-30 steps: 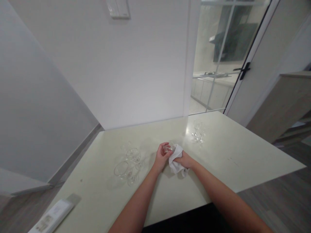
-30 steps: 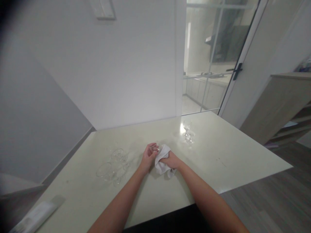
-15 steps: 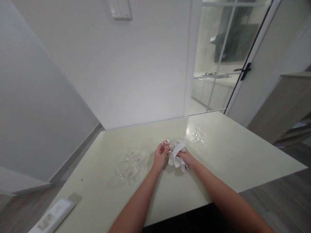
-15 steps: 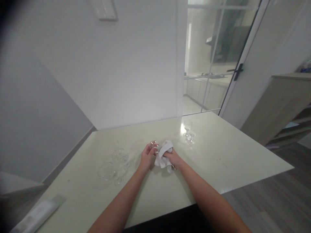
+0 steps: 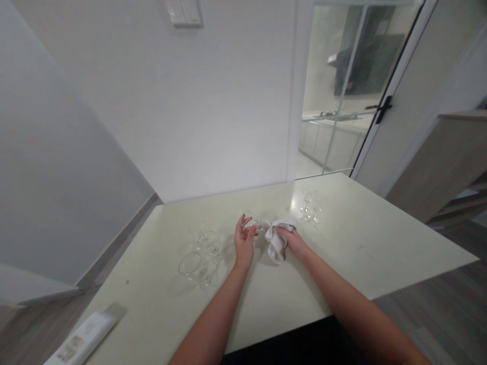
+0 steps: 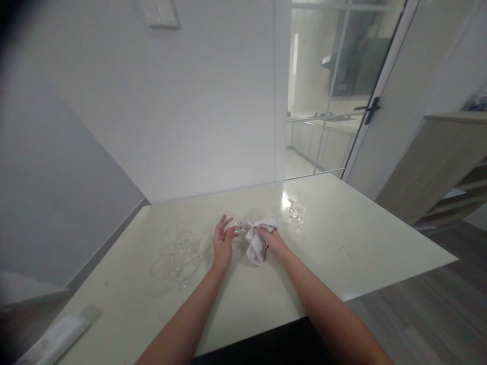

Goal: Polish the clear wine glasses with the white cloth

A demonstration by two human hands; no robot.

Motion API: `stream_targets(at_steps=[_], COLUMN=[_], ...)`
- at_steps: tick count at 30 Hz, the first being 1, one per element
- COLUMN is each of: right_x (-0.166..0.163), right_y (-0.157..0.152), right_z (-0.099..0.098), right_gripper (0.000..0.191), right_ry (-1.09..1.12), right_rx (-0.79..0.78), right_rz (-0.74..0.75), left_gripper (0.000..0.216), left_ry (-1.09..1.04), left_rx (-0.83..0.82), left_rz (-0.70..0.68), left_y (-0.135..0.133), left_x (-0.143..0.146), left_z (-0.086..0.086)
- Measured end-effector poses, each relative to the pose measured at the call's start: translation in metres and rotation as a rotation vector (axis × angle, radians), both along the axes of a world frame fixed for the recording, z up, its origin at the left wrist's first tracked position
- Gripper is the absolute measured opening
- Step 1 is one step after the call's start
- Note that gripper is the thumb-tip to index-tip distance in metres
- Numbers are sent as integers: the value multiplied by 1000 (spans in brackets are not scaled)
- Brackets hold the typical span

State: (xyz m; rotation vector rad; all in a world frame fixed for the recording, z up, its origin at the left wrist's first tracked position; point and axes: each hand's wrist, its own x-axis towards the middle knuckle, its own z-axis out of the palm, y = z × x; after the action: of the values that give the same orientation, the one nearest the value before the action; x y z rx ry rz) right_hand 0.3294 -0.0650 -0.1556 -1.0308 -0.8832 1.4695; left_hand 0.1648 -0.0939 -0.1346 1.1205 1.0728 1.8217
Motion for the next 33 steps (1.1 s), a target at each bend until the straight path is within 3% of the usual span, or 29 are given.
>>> stream_targets(at_steps=[15,25,33], right_x=[1,0,2], right_y=[-5,1,-6], right_z=[-1,-10,-5], right_gripper=[45,48,26], right_ry=[-282,-295,-488], right_rx=[278,279,446], right_rz=[261,80,166], left_gripper=[58,53,58], left_ry=[-48,-395,-256], left_rx=[-7,-115,-97], left_rz=[50,11,28], left_y=[-3,5,3], left_x=[-2,-1,-2], left_z=[1,-3,-2])
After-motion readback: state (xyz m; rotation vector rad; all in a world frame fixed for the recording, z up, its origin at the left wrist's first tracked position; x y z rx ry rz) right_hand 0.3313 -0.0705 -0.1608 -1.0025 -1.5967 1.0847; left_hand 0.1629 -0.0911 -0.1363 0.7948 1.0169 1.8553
